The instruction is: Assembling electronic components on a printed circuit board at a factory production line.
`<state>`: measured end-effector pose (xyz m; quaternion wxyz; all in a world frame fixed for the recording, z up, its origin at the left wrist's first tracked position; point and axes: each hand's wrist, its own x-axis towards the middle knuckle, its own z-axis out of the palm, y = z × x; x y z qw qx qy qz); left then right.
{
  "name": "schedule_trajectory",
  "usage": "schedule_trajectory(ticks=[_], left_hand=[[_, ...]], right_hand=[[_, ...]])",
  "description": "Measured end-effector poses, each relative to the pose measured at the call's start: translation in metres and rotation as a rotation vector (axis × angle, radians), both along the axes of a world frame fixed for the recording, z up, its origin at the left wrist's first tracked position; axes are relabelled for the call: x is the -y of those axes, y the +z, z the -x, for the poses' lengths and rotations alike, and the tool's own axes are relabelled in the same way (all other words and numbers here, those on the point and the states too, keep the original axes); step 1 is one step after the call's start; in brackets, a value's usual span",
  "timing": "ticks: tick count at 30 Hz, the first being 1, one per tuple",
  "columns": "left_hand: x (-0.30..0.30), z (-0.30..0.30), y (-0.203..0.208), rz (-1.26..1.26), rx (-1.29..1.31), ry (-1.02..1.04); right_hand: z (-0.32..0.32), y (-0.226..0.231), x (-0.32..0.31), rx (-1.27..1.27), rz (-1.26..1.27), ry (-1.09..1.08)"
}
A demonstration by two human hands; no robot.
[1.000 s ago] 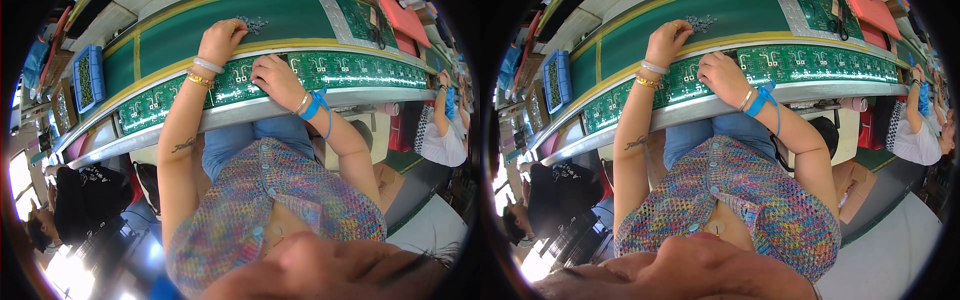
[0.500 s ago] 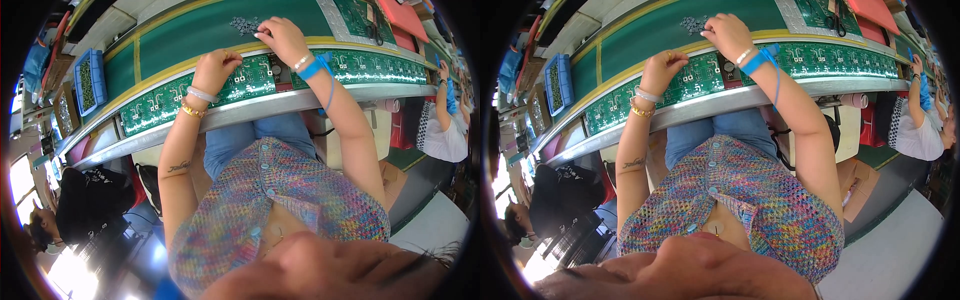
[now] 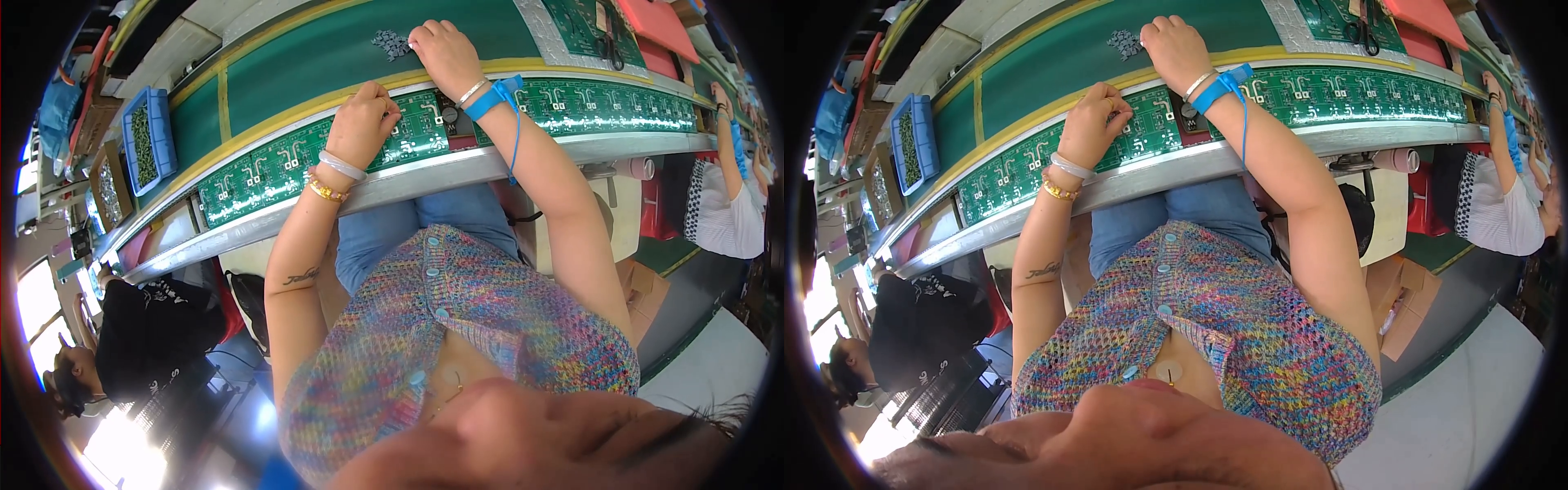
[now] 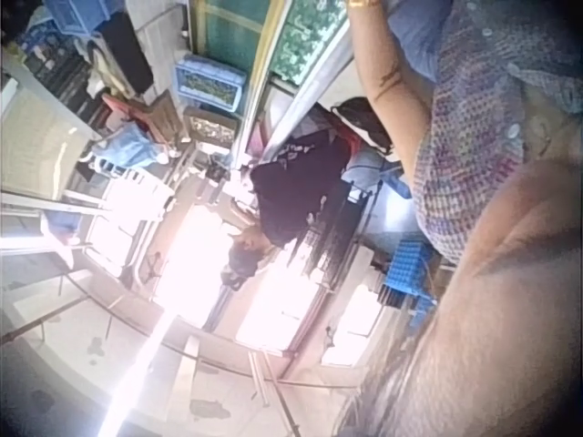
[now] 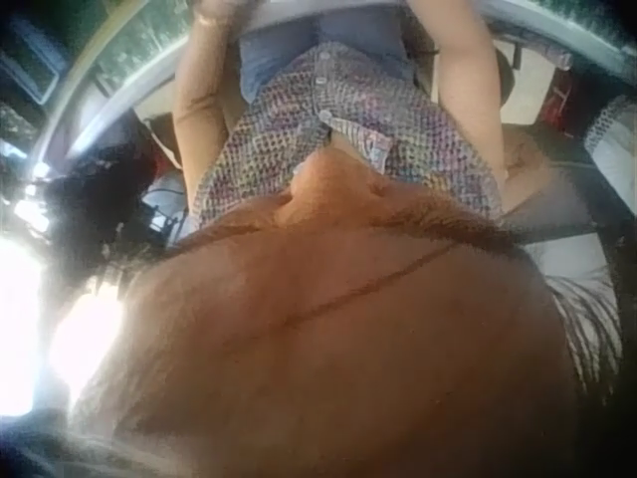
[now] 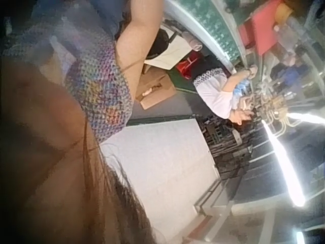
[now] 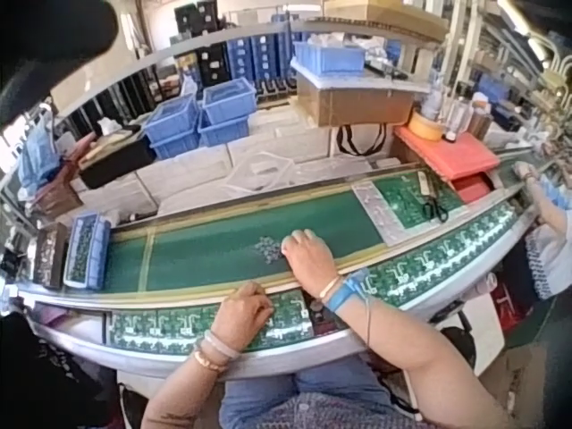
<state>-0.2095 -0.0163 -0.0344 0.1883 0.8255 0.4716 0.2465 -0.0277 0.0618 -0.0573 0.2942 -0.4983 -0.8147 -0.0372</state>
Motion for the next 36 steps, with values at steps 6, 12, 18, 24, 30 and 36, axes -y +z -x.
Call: schedule_trajectory(ticks=[6,12,18,24,30,36], left_hand=[[0.001,-0.001,0.000,0.013,0.014,-0.002],[0.002,0.000,-0.001,0.043,0.056,0.011],[0.002,0.001,0.004,0.009,0.004,-0.044],[-0.044,0.004,0.013,-0.049,0.097,0.106],[-0.087,-0.002,-0.003,0.003,0.039,0.108],[-0.080,-0.003,-0.002,-0.006,0.055,0.040]], right_hand=[[-0.005,0.003,0.001,-0.192,-0.010,0.007],[-0.012,0.007,0.002,-0.267,0.006,0.035],[-0.015,0.016,0.009,-0.344,0.088,0.067],[-0.004,0.042,0.061,-0.342,0.231,0.189],[0.028,0.024,0.089,-0.293,0.291,0.409],[0.040,0.013,0.088,-0.184,0.290,0.466]])
